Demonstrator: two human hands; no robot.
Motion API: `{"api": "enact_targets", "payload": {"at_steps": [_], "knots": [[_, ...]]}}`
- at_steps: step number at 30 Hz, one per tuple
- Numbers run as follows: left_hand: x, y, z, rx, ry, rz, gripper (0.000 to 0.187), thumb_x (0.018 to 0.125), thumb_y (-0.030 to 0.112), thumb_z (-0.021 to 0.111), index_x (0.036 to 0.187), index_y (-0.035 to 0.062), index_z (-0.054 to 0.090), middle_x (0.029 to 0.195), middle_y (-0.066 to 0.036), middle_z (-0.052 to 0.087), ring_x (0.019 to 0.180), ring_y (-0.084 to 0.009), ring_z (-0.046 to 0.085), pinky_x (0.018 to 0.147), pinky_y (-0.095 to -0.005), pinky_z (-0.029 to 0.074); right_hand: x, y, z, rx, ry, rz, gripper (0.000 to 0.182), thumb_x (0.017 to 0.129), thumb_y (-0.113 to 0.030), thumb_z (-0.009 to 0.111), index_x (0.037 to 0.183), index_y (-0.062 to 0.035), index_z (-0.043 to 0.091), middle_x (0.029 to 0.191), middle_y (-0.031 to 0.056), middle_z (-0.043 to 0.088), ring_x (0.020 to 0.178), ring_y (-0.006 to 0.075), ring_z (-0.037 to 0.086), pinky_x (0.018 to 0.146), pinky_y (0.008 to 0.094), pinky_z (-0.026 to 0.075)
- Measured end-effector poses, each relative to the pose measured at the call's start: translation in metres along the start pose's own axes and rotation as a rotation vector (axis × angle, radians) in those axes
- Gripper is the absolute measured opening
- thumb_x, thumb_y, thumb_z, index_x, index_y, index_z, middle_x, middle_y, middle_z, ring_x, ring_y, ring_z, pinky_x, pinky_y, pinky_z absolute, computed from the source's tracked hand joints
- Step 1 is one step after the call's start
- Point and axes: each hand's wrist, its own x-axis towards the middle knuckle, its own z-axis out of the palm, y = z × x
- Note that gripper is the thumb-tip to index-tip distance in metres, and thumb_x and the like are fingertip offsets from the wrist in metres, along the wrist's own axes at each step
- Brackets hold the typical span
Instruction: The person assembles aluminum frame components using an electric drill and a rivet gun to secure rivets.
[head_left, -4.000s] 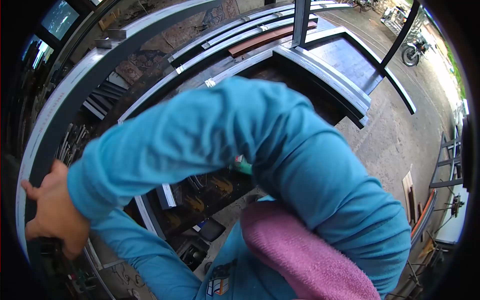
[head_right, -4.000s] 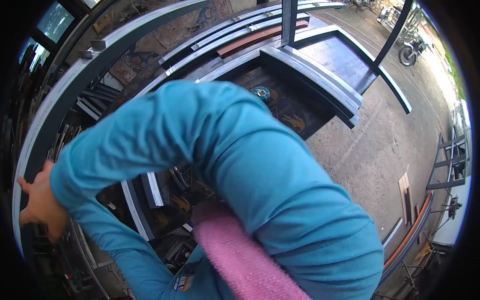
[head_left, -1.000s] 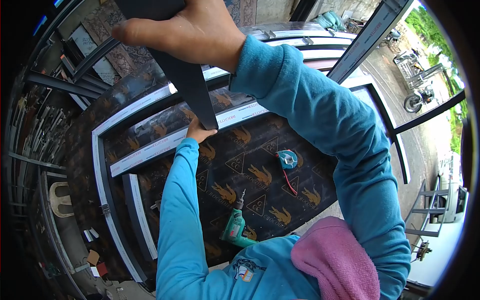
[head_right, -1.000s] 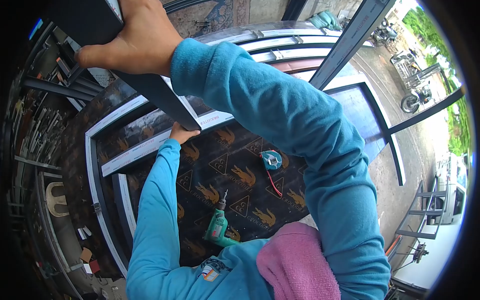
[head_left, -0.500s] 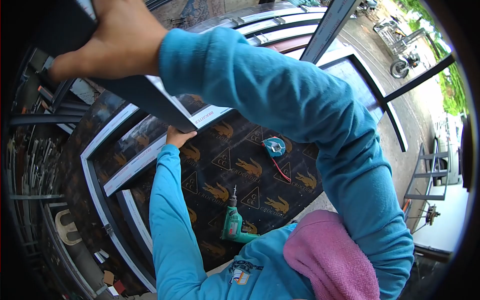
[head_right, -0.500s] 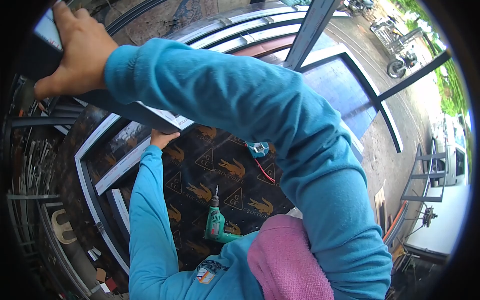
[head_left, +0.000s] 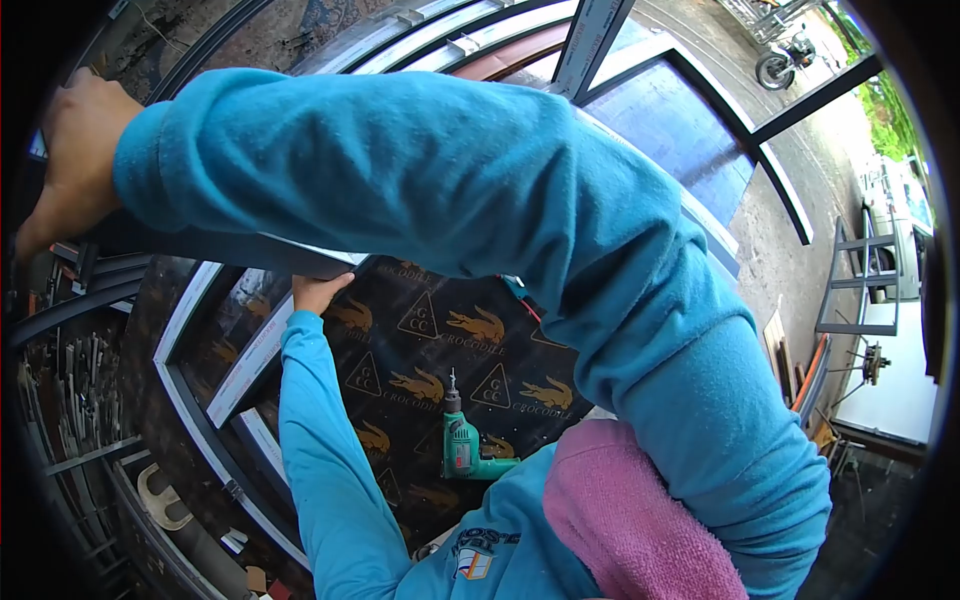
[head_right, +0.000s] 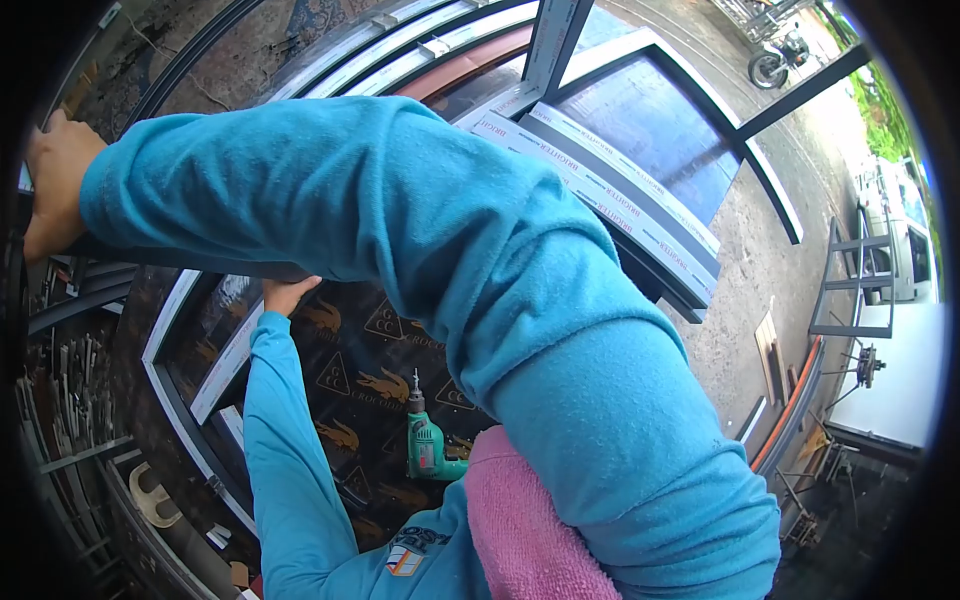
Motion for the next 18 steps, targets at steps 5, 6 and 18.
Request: {"api": "enact_targets", "payload": {"at_steps": [5,6,18], "knots": [[0.005,-0.015,0.003,-0.028,-0.026,0.023,0.053,0.057,0.017,0.089,0.102,-0.0001,0.067,0.101,-0.015,0.069,0.093,-0.0283,0.066,0.087,-0.0355,0.05,0.009,0.017,-0.002,-0.093,-0.131,0.152,0.102,0.048,-0.053,0.085,0.119,0.0104,0.048,0.113,0.0303,0.053,0.105,0.0402,0.056,0.093,0.0398,0.048],[0.005,-0.028,0.008,-0.032,-0.02,0.021,0.053,0.057,0.017,0.089,0.102,-0.0001,0.067,0.101,-0.015,0.069,0.093,-0.0283,0.066,0.087,-0.0355,0.05,0.008,0.021,-0.002,-0.098,-0.125,0.157,0.109,0.048,-0.049,0.086,0.127,0.0106,0.041,0.116,0.0315,0.049,0.109,0.0413,0.054,0.095,0.0406,0.046],[0.011,-0.074,0.021,0.227,0.053,0.033,0.071,0.049,0.038,0.09,0.105,0.0008,0.066,0.108,-0.021,0.064,0.109,-0.0395,0.053,0.098,-0.0473,0.036,-0.002,0.038,0.014,0.164,-0.161,0.059,0.123,0.051,-0.026,0.08,0.146,0.0023,0.007,0.139,0.0394,0.025,0.13,0.0503,0.03,0.11,0.0465,0.028]]}}
